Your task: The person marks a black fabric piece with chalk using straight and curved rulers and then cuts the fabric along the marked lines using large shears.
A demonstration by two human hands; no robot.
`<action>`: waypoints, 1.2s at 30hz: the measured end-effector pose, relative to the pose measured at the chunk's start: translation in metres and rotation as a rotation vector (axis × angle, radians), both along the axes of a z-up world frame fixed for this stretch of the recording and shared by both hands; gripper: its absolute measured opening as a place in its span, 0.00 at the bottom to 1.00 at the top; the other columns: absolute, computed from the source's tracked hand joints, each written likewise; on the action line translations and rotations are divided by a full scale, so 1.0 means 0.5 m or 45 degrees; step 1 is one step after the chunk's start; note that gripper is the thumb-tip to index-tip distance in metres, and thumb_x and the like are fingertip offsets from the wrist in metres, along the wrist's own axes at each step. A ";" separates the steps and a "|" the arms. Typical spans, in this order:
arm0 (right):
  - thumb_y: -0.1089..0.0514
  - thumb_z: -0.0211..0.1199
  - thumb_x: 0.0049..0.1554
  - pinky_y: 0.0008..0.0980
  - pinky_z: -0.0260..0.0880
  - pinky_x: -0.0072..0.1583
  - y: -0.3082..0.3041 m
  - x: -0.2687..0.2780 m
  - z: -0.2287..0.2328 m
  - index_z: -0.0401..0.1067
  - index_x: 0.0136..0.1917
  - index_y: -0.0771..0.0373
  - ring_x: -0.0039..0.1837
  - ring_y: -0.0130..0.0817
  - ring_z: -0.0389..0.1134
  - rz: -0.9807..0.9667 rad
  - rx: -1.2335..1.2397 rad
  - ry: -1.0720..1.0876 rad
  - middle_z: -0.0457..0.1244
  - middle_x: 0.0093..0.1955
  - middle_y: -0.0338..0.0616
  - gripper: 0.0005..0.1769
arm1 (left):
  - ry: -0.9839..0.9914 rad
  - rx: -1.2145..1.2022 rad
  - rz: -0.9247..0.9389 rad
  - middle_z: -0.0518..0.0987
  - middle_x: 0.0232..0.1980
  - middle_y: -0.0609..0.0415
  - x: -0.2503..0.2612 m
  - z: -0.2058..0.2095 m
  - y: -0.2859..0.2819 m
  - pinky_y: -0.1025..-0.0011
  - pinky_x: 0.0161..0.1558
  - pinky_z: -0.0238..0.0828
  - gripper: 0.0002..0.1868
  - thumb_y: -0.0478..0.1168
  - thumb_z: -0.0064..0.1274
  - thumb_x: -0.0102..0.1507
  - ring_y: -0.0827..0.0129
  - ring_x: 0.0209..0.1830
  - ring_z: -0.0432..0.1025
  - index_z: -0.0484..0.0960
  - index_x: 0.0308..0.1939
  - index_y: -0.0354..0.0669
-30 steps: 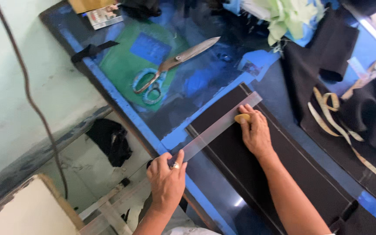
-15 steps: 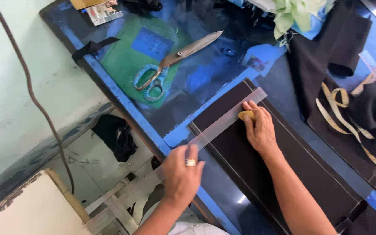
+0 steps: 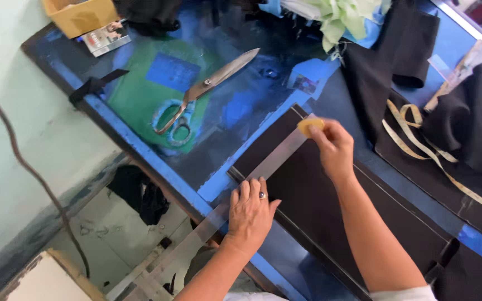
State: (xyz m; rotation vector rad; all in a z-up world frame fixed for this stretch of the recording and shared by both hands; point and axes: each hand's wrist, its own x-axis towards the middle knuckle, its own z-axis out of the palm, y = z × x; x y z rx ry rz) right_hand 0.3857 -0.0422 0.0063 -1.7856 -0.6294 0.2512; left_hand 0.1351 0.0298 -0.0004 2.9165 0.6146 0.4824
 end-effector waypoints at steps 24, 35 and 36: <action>0.44 0.73 0.51 0.41 0.75 0.51 0.165 0.002 0.061 0.73 0.44 0.45 0.52 0.36 0.73 0.977 -0.933 -0.858 0.63 0.47 0.30 0.12 | -0.057 -0.007 0.023 0.71 0.49 0.37 0.024 -0.065 -0.022 0.48 0.49 0.60 0.32 0.53 0.53 0.63 0.42 0.53 0.66 0.75 0.58 0.24; 0.56 0.71 0.51 0.51 0.76 0.45 0.072 -0.003 0.095 0.76 0.45 0.48 0.51 0.52 0.74 0.963 -0.705 -0.767 0.59 0.70 0.39 0.08 | -0.019 -0.033 0.126 0.55 0.81 0.30 0.026 0.038 -0.017 0.40 0.75 0.27 0.29 0.51 0.60 0.61 0.41 0.84 0.43 0.80 0.57 0.30; 0.56 0.71 0.51 0.48 0.76 0.45 0.062 -0.002 0.096 0.77 0.44 0.48 0.49 0.50 0.75 0.960 -0.726 -0.725 0.60 0.70 0.39 0.07 | -0.007 -0.061 0.149 0.55 0.80 0.28 0.031 0.026 -0.022 0.38 0.74 0.28 0.30 0.50 0.61 0.61 0.39 0.84 0.43 0.79 0.58 0.29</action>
